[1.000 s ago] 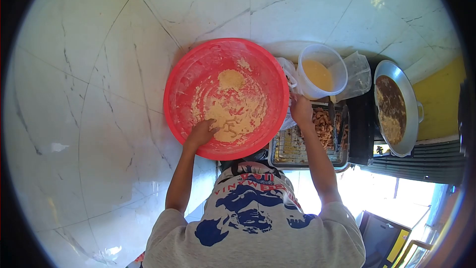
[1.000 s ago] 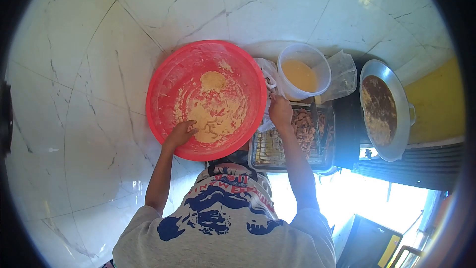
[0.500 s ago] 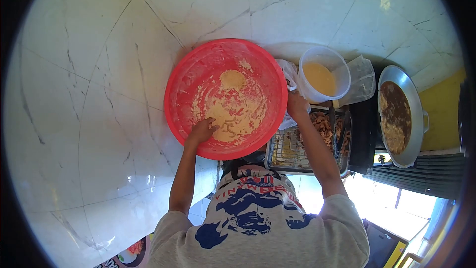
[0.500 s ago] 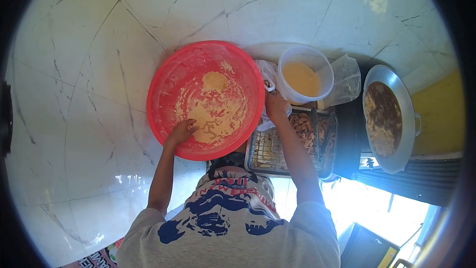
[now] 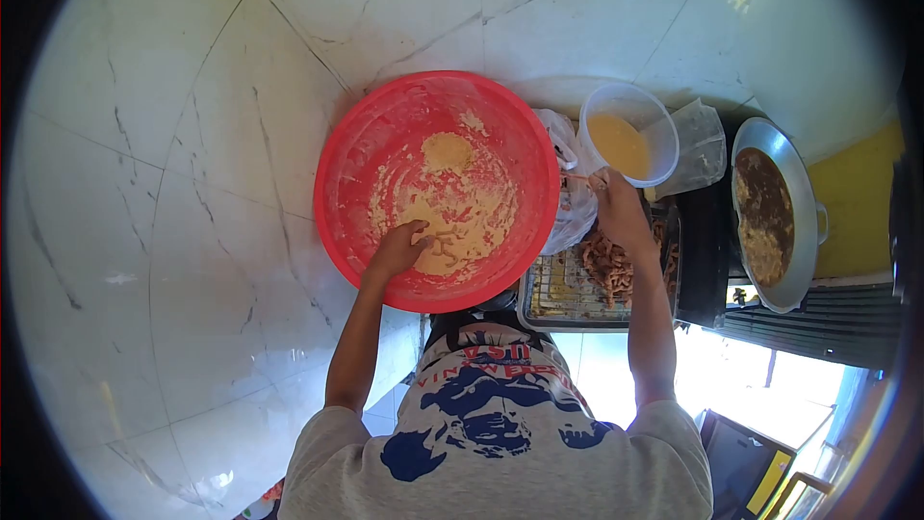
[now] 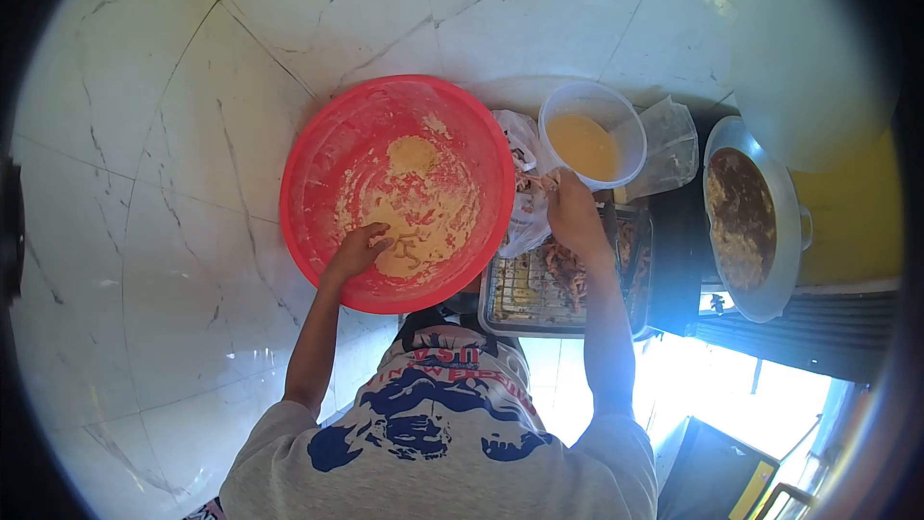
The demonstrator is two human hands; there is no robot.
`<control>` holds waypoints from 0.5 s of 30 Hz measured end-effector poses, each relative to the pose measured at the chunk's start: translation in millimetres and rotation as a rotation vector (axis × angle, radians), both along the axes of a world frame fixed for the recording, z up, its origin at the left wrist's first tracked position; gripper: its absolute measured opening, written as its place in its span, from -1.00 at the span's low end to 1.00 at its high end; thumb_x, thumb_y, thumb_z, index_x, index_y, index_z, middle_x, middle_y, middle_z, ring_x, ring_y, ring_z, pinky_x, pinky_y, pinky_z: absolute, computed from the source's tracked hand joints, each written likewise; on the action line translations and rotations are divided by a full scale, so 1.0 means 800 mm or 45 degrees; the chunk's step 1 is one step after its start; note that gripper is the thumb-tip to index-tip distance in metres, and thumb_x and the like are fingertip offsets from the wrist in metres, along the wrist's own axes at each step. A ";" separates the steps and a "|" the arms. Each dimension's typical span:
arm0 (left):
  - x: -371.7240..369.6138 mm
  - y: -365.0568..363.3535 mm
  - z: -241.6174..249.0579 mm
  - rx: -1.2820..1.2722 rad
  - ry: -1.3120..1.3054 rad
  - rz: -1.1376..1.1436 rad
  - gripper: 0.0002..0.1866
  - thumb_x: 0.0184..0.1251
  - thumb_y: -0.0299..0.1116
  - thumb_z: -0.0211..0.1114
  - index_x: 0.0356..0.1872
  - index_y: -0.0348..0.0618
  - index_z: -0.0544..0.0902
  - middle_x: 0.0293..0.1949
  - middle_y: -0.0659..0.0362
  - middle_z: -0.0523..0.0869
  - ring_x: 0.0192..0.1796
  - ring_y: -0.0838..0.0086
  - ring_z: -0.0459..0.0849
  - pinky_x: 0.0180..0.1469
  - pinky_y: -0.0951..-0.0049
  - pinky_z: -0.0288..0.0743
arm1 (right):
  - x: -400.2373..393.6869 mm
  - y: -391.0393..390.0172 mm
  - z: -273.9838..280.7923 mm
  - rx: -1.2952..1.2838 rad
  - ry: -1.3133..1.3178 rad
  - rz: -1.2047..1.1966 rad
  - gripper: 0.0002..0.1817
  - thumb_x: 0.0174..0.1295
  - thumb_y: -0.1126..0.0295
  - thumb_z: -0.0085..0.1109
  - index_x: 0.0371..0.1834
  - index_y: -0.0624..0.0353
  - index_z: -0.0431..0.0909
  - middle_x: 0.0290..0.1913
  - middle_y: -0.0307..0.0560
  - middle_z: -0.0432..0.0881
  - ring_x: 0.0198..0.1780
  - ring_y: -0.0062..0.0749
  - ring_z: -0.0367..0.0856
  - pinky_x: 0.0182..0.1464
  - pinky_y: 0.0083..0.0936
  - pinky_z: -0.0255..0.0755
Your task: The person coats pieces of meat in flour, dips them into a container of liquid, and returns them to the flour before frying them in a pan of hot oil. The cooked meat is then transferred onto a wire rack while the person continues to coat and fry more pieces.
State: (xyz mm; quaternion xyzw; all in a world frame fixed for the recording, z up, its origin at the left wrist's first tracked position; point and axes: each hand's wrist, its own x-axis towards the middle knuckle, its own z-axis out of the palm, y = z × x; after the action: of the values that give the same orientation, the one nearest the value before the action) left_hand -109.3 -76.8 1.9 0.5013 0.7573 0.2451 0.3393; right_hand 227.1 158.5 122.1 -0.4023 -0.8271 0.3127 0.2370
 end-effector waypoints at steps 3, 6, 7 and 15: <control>0.003 0.013 0.020 0.059 -0.094 -0.009 -0.49 0.40 -0.20 0.31 0.22 -0.38 0.56 0.12 -0.15 0.69 0.13 0.11 0.70 0.17 0.30 0.54 | -0.005 -0.008 0.049 -0.105 0.153 -0.028 -0.80 0.48 0.39 0.01 -0.15 0.36 0.47 -0.30 0.06 0.57 -0.25 -0.17 0.53 -0.11 -0.35 0.39; 0.004 0.030 0.047 0.129 -0.230 -0.025 -0.52 0.42 -0.26 0.30 0.23 -0.37 0.55 0.13 -0.13 0.69 0.15 0.19 0.69 0.14 0.33 0.55 | -0.015 -0.016 0.104 -0.188 0.153 -0.022 -0.79 0.48 0.39 0.01 -0.09 0.37 0.49 -0.23 0.11 0.64 -0.15 -0.11 0.62 -0.04 -0.32 0.43; 0.005 0.035 0.061 0.168 -0.271 -0.037 -0.53 0.43 -0.27 0.30 0.23 -0.37 0.55 0.14 -0.11 0.68 0.16 0.22 0.69 0.14 0.34 0.56 | -0.018 -0.021 0.119 -0.188 0.126 -0.005 -0.79 0.48 0.39 0.02 -0.09 0.36 0.51 -0.24 0.07 0.64 -0.16 -0.19 0.61 -0.04 -0.35 0.43; 0.039 0.074 0.189 0.545 -0.774 -0.182 -0.47 0.31 -0.28 0.41 0.27 -0.24 0.55 0.16 -0.08 0.67 0.15 0.21 0.69 0.24 0.26 0.49 | -0.084 -0.066 0.173 -0.260 0.087 0.388 -0.84 0.50 0.42 0.04 -0.14 0.31 0.55 -0.30 -0.21 0.52 -0.26 -0.58 0.41 -0.15 -0.58 0.34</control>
State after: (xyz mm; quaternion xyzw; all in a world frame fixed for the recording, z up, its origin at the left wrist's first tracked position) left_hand -77.7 -17.7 153.2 0.5169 0.5168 0.5112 0.4522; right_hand 160.0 106.0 260.9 -0.2834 -0.8340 0.4408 0.1727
